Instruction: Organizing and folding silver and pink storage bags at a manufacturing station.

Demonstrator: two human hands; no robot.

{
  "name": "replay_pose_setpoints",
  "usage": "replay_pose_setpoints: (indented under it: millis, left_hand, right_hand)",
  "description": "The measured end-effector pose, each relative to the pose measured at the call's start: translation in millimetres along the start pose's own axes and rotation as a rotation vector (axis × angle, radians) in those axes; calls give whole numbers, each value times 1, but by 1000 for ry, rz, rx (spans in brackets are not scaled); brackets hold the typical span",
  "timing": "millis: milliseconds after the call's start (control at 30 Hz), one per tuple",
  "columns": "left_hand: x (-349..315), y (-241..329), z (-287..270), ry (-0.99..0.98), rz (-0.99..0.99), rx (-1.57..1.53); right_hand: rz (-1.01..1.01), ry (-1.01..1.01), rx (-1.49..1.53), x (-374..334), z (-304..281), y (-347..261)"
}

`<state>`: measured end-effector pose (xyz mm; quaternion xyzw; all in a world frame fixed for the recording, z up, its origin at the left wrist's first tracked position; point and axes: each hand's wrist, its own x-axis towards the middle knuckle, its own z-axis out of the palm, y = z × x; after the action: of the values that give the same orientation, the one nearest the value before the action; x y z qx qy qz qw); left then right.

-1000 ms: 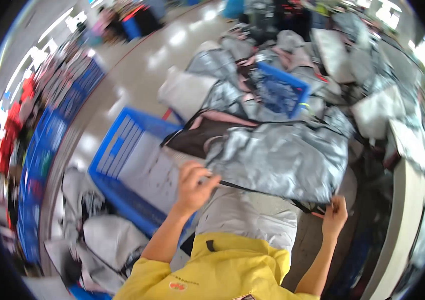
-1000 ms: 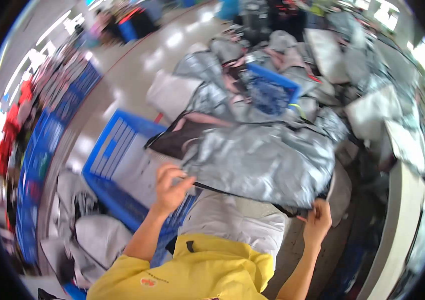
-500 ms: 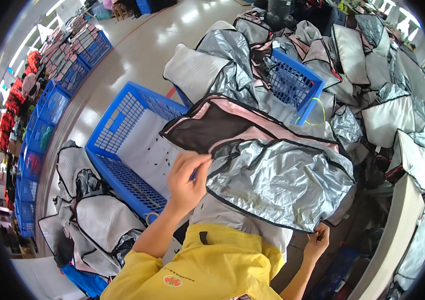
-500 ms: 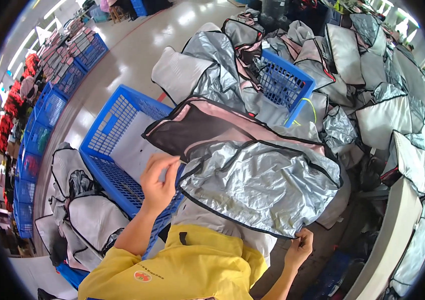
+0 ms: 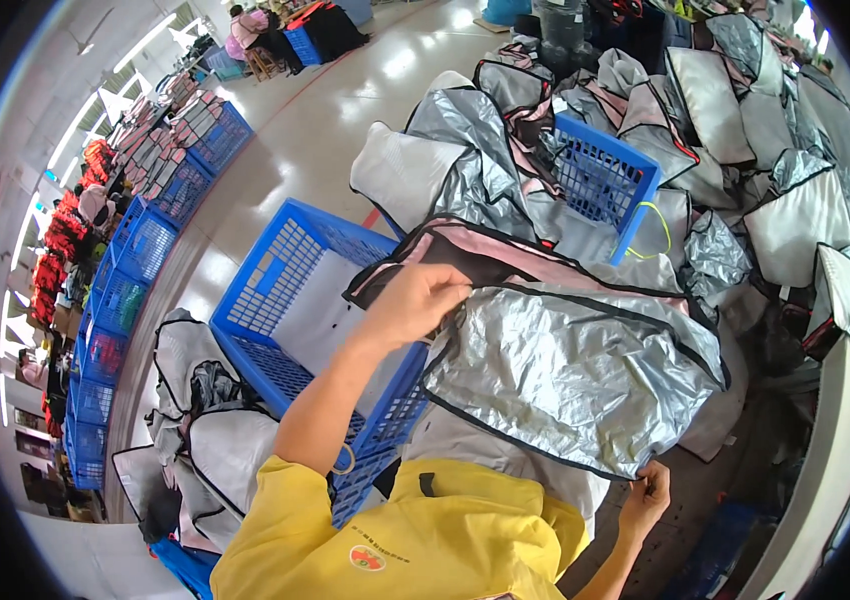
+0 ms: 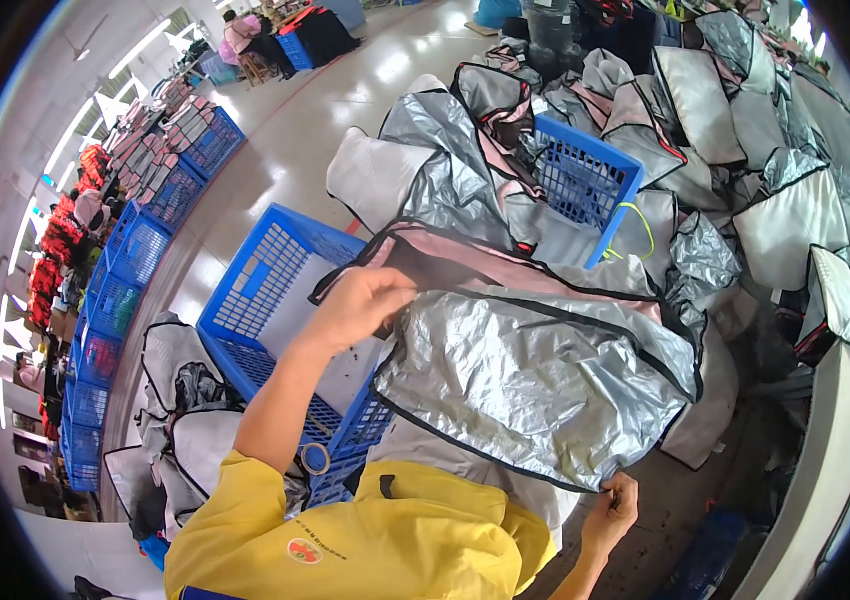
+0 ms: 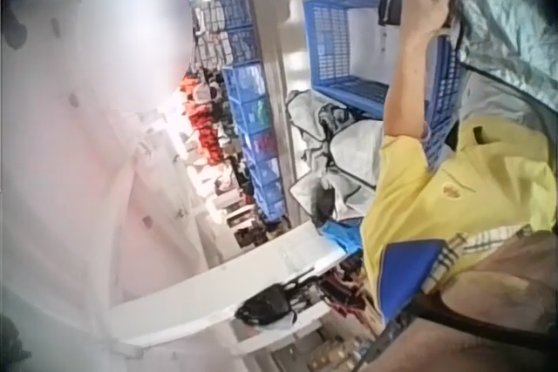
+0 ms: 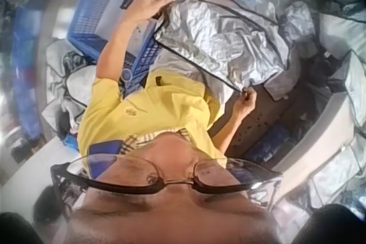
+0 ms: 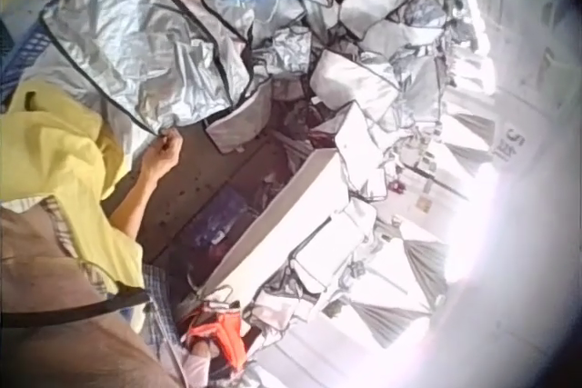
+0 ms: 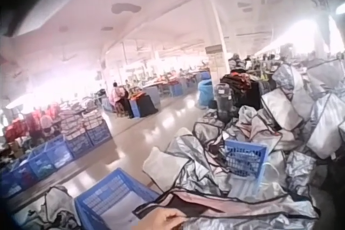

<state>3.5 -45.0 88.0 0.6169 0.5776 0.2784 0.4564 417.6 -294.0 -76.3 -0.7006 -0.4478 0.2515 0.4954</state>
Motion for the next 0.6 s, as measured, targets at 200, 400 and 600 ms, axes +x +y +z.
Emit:
replay_pose_setpoints:
  millis: [200, 400, 600]
  left_hand:
    - [7, 27, -14, -63, 80, 89]
    - [9, 28, -3, -48, 109, 162]
    - [6, 20, 4, 140, 278, 218]
  right_hand:
    - [-10, -13, 38, 0, 0, 25]
    - [-22, 2, 5, -3, -6, 20]
    - [-7, -36, -58, 7, -3, -26]
